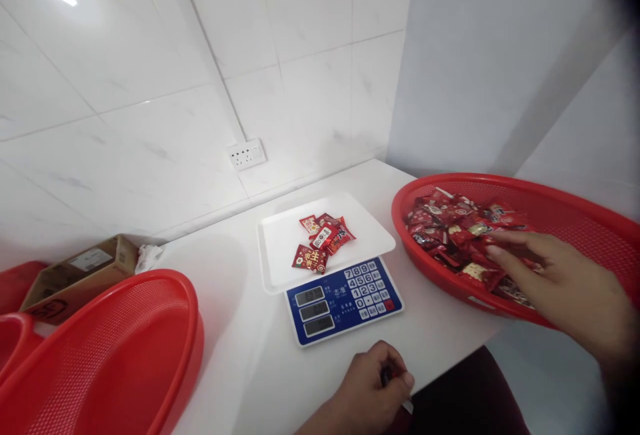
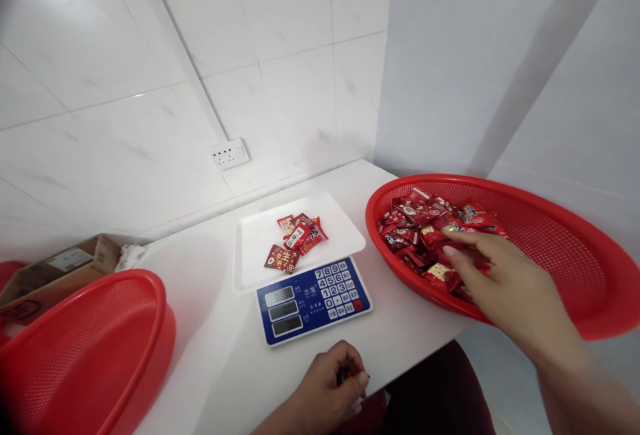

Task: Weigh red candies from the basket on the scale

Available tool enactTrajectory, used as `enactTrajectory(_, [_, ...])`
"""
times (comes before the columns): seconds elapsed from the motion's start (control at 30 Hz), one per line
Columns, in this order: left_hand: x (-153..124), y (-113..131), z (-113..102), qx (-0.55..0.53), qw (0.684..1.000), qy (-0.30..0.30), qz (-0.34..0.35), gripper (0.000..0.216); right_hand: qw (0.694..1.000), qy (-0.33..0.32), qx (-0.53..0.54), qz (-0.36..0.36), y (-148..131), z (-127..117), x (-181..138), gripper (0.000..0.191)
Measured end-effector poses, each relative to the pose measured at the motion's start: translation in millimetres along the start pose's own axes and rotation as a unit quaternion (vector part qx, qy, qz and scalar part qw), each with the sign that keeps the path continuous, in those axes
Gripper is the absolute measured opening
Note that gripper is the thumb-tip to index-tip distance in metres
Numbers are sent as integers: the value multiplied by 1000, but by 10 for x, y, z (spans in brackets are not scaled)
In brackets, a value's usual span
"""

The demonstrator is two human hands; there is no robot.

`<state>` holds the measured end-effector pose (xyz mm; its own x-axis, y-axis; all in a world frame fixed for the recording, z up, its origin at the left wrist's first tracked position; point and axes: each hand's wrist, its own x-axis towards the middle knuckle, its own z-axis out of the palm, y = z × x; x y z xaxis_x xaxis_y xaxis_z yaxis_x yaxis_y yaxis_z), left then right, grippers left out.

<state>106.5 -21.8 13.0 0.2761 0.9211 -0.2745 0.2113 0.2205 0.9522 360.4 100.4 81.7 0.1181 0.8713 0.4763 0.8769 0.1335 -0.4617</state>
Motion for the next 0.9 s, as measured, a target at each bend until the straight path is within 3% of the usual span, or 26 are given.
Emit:
enactTrajectory(0.1, [-1,-22,3,14,1000,-3,-6,11,996,27,26,-79,-373,43,17,33])
enactTrajectory(0.3, [-10,0,14,38,999,-8,-9,13,956,-180,117,-200,-1053,599,79,30])
enactTrajectory(0.47, [15,31,-28,44,999,0,-2,10,938,-227,58,-256,-1469,974,232,36])
enactTrajectory(0.63, [76,-92,-49,75,997,-7,-3,12,933,-237,52,-266,-1646,1035,248,36])
enactTrajectory(0.9, [69,-116,-2,87,996,4,-27,18,937,-250,88,-227,-1617,932,324,22])
